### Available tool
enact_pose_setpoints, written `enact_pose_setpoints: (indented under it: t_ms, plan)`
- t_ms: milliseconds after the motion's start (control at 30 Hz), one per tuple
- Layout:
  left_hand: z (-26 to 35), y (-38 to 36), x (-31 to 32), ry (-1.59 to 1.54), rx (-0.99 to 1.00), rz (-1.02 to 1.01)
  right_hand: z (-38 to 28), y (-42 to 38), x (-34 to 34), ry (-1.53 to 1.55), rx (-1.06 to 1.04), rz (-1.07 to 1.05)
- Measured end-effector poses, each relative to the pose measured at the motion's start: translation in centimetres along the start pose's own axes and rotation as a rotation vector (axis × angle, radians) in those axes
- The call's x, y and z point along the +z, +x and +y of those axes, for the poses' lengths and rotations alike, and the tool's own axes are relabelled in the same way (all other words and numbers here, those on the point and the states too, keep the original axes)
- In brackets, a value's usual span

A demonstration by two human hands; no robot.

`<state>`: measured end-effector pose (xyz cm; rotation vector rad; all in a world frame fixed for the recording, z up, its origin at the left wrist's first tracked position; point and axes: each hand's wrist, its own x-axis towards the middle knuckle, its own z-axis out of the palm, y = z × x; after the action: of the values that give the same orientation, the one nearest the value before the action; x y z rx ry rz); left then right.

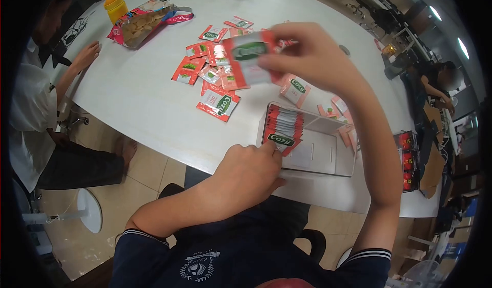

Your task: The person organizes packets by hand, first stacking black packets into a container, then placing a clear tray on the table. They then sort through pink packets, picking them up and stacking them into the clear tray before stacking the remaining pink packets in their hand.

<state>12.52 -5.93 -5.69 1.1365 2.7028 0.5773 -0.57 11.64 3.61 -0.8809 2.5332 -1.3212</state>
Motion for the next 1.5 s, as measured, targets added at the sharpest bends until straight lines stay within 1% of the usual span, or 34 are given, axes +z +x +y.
enact_pose_setpoints:
  t_ms: [67, 133, 167, 233, 267, 300, 333, 367, 467, 500, 600, 700, 800, 900, 1000, 1100, 1200, 1300, 1500]
  plan:
    - [0.0, 0.0, -0.1, -0.012, 0.005, -0.027, -0.9, -3.8, -1.0, 0.195, 0.087, 0.029]
    - [0.0, -0.1, 0.0, -0.017, -0.001, -0.008, -1.3, -7.8, -0.2, 0.334, 0.186, 0.136]
    - [0.0, -0.1, 0.0, -0.021, -0.001, -0.004, -1.3, -9.7, 0.5, 0.328, 0.255, 0.152]
    - [0.1, 0.1, -0.5, -0.015, -0.026, -0.063, -0.8, -12.9, 1.9, 0.314, 0.386, 0.191]
    - [0.1, 0.2, -0.5, -0.004, -0.040, -0.092, -0.5, -13.8, 2.6, 0.234, 0.396, 0.215]
    - [0.0, 0.1, -0.3, -0.007, -0.022, -0.065, -0.2, -14.5, 3.6, 0.154, 0.403, 0.238]
    - [-0.1, 0.1, -0.2, -0.008, -0.005, -0.040, 0.2, -15.0, 4.4, 0.078, 0.409, 0.261]
    - [-0.2, 0.0, -0.1, -0.006, 0.013, -0.017, 0.9, -15.3, 4.9, -0.185, 0.368, 0.268]
    - [0.2, 0.1, -0.5, 0.015, -0.003, -0.066, 2.2, -15.1, 5.9, -0.331, 0.252, 0.312]
    - [0.1, 0.1, -0.5, 0.009, 0.007, -0.066, 2.5, -14.8, 5.9, -0.312, 0.256, 0.314]
    - [0.1, 0.1, -0.7, -0.010, 0.024, -0.062, 2.1, -14.2, 6.5, -0.581, 0.216, 0.268]
    - [0.0, -0.1, -1.0, -0.029, 0.026, -0.069, 2.6, -13.7, 7.2, -0.553, 0.184, 0.259]
    - [-0.1, -0.2, -1.1, -0.047, 0.034, -0.061, 2.7, -13.8, 7.4, -0.525, 0.200, 0.259]
    - [-0.4, -0.3, -1.0, -0.068, 0.050, -0.053, 3.0, -13.8, 8.4, -0.603, 0.168, 0.253]
    - [-0.8, -0.2, -0.8, -0.058, 0.061, -0.053, 3.3, -13.9, 8.1, -0.438, 0.078, 0.249]
    - [-0.7, -0.3, -0.9, -0.043, 0.055, -0.048, 2.2, -14.9, 7.2, -0.289, 0.187, 0.335]
    - [-0.3, -0.3, -0.8, -0.058, 0.020, -0.050, 2.3, -15.6, 6.2, -0.489, 0.276, 0.192]
    - [-0.2, -0.1, -1.0, -0.061, 0.010, -0.070, 3.2, -15.2, 6.8, -0.530, 0.250, 0.147]
    - [-0.3, -0.4, -1.2, -0.062, 0.024, -0.065, 3.1, -14.7, 6.5, -0.532, 0.261, 0.092]
